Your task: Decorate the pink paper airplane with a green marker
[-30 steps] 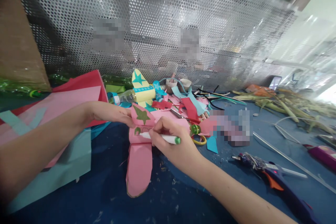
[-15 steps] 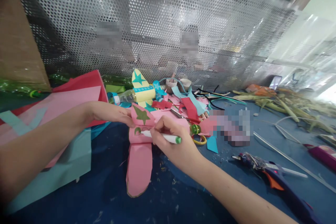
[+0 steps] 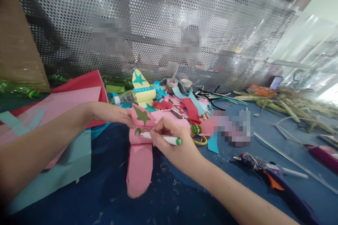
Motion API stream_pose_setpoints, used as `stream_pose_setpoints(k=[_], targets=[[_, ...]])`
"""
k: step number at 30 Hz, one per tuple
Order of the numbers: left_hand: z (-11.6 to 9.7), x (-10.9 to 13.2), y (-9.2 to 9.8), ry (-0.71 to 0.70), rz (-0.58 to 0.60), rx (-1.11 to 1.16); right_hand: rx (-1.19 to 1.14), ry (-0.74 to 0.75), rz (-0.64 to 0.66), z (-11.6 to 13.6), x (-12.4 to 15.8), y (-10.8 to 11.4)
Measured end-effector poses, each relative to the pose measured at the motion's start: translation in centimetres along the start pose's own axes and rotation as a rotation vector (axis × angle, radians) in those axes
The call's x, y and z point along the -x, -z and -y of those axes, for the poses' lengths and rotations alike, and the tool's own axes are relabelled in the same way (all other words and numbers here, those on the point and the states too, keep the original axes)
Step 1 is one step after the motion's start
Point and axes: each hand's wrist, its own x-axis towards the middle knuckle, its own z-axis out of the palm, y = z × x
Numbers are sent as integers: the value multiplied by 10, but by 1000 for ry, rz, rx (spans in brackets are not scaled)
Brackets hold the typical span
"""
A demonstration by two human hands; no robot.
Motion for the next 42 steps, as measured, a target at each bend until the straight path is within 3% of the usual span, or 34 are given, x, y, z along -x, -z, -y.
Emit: stream_pose_setpoints(k=[7, 14, 29, 42], targets=[[-3, 0, -1, 38, -37, -21, 32, 63, 1, 1, 0, 1], [0, -1, -1, 25, -6, -5, 25, 71, 14, 0, -1, 1], [-6, 2, -3, 39, -53, 2, 45, 56, -7, 0, 0, 1], [-2, 0, -1, -6, -1, 5, 28, 45, -14, 1, -1, 0]])
